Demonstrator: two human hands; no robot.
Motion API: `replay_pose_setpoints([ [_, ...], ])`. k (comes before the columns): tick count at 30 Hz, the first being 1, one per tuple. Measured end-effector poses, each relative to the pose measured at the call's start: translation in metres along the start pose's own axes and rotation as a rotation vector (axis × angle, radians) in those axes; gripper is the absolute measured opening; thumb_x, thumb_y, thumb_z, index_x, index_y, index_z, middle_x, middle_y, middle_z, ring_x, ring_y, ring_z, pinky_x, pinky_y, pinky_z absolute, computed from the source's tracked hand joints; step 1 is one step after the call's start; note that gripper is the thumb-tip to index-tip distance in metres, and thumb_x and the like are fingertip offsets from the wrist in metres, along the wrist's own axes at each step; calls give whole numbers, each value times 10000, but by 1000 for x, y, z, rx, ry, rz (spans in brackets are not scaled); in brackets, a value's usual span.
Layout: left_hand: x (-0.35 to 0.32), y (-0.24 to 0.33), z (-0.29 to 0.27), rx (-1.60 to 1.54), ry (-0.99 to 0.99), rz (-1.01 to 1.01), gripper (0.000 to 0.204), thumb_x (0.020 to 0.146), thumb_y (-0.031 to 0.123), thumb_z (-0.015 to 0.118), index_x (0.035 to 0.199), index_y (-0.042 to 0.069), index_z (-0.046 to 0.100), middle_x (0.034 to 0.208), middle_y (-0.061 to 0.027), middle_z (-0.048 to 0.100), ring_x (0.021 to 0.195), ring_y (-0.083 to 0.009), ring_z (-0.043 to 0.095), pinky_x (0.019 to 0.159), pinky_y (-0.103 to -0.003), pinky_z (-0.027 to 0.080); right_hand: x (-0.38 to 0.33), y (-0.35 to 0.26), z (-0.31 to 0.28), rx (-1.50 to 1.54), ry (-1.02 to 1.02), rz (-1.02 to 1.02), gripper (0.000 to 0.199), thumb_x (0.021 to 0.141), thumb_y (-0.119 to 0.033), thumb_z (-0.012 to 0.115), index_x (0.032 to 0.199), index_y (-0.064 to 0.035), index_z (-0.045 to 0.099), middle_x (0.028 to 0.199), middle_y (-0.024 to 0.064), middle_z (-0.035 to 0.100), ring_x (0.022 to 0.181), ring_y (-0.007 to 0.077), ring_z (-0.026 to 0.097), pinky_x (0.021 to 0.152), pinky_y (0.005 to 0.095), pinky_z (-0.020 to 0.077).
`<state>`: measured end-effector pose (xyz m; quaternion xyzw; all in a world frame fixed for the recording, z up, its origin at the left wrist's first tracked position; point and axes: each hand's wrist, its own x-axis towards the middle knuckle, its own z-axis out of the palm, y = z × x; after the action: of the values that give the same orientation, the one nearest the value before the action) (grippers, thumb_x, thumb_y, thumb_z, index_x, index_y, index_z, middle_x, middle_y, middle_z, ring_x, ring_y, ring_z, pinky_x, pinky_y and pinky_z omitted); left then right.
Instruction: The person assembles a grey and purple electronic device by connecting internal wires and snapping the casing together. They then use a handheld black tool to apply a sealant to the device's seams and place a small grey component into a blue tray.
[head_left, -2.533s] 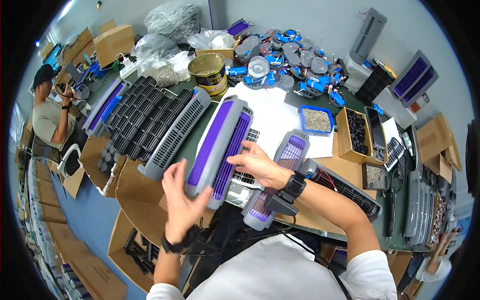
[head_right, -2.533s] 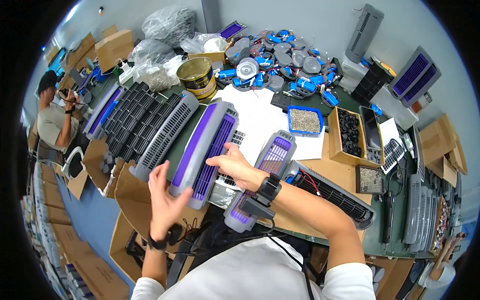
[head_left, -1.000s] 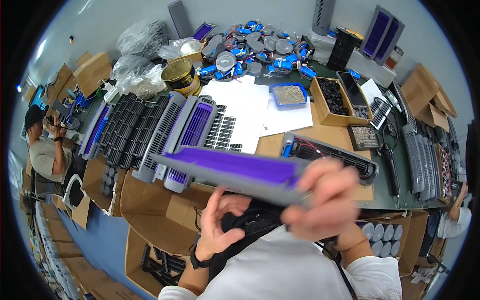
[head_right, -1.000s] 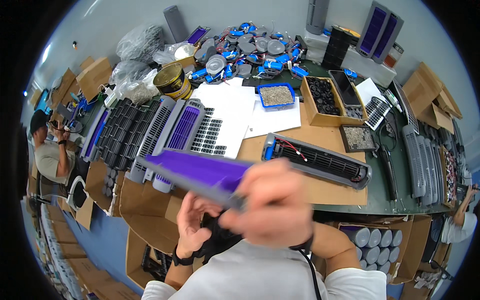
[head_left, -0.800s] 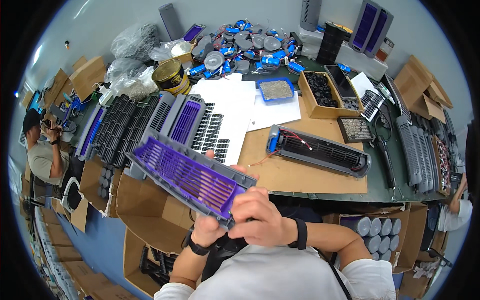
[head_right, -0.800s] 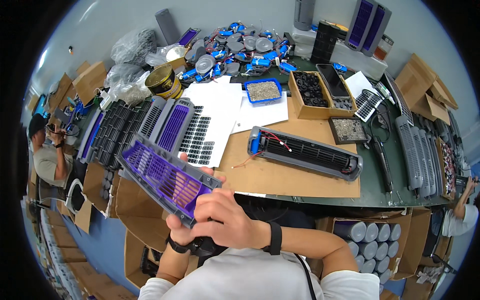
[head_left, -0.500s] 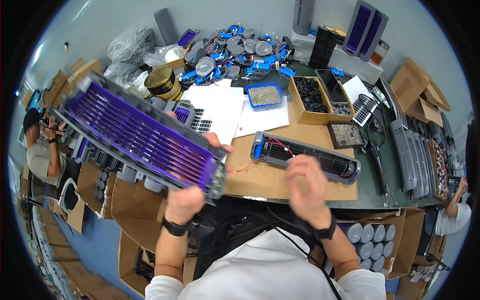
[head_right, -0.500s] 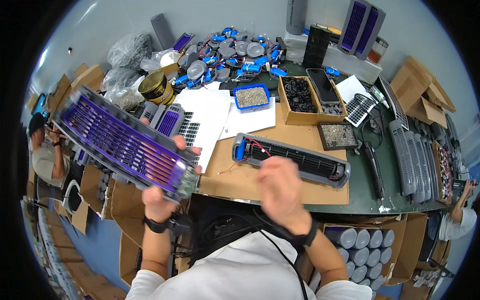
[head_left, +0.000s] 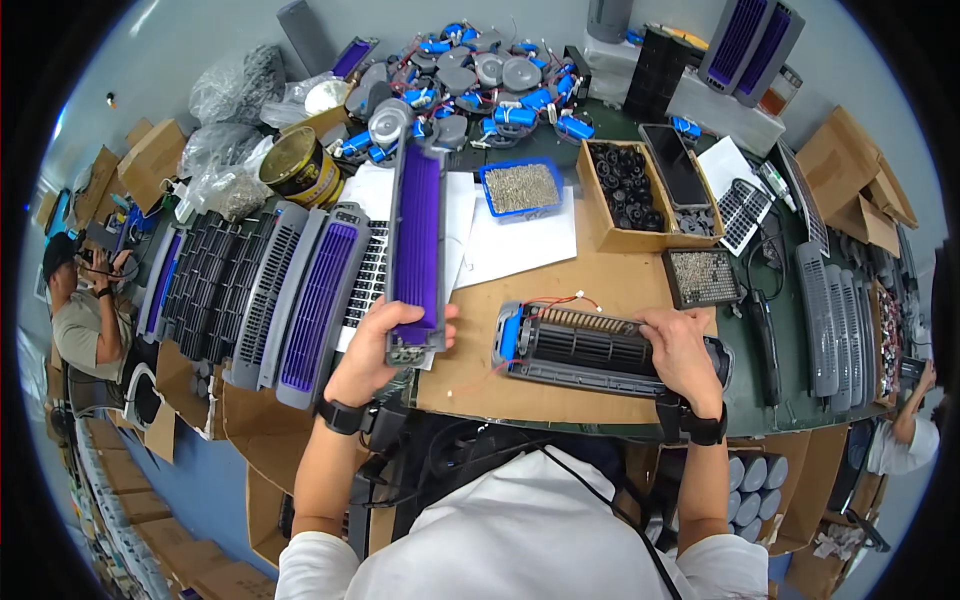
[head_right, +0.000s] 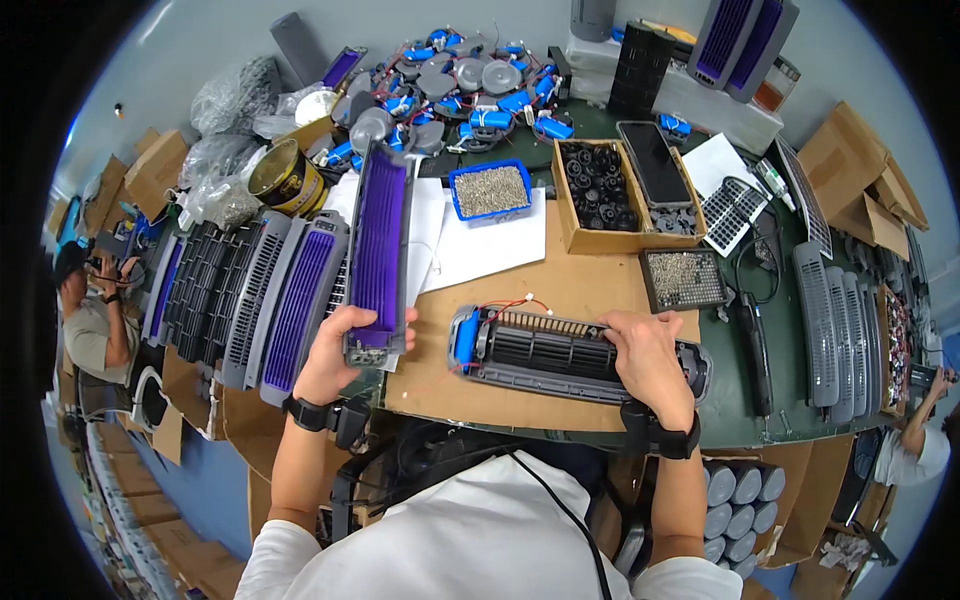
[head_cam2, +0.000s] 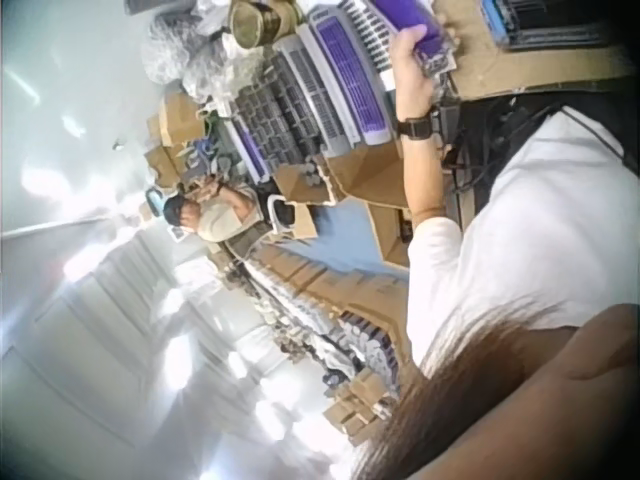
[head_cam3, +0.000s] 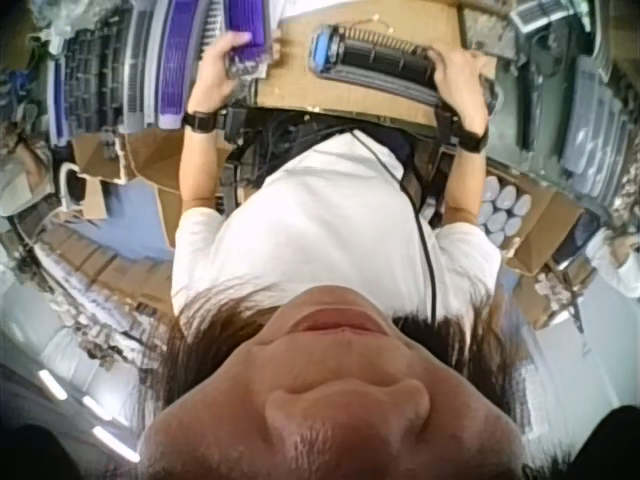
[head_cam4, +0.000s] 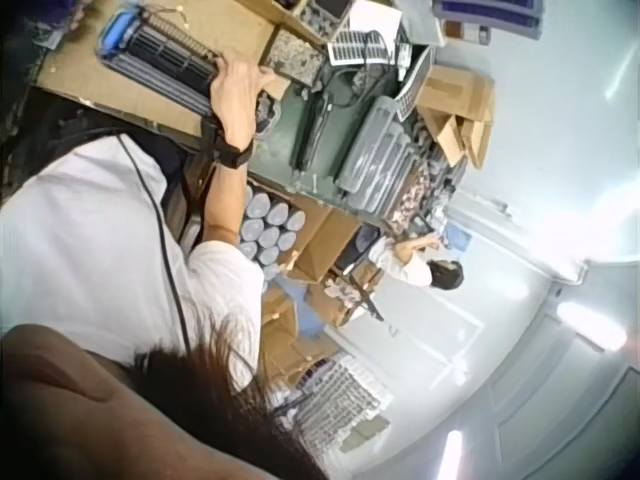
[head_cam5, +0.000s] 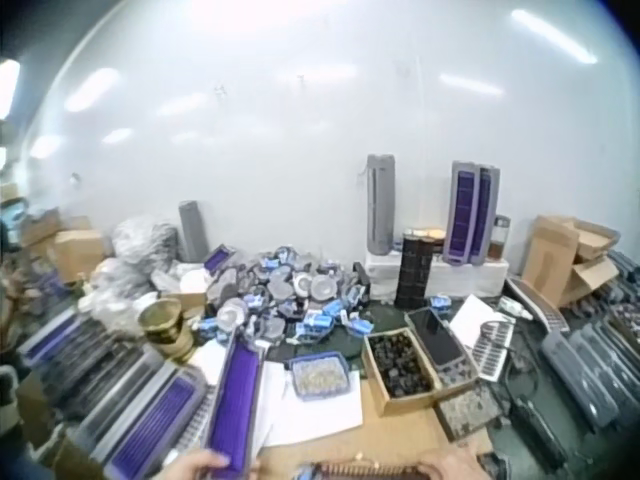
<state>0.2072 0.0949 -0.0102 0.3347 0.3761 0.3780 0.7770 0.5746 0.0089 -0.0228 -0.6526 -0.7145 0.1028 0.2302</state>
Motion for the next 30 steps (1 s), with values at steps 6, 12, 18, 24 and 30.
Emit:
replay_pose_setpoints([
  [6,-15,-15,-30,790,354,260,598,774,25,597,1359,-17,476,1233,-174,549,1111,-287,573,973,-390,465,8,-41,-5,-226,211,17,220,786,-39,679,1002,-81,669,957,93,633,930,284,586,896,429,342],
  [12,-9,-3,36,919,-17,446,640,870,106,662,1459,55,416,1432,-120,354,974,-160,548,847,-301,481,12,-131,24,210,-6,-282,451,665,-120,795,1093,-113,655,1113,85,536,977,261,553,810,389,430],
  [18,11,-34,23,1045,-299,367,603,955,138,594,1495,30,351,1403,-136,369,931,-158,556,830,-281,482,19,-115,64,525,136,-360,173,757,-22,697,928,-35,712,1009,101,639,916,262,628,760,342,523],
  [24,0,-24,51,944,-214,121,733,864,128,702,1503,51,350,1323,-141,430,892,-172,594,793,-283,547,9,-92,25,782,-69,115,125,835,-28,683,952,12,663,769,91,623,680,180,599,629,292,439],
  [30,-6,-34,62,1050,-88,261,743,790,64,729,1460,24,411,1199,-145,495,843,-190,605,738,-291,593,10,-103,43,290,23,-169,239,765,-103,748,986,-50,675,730,54,531,675,244,531,640,368,342],
])
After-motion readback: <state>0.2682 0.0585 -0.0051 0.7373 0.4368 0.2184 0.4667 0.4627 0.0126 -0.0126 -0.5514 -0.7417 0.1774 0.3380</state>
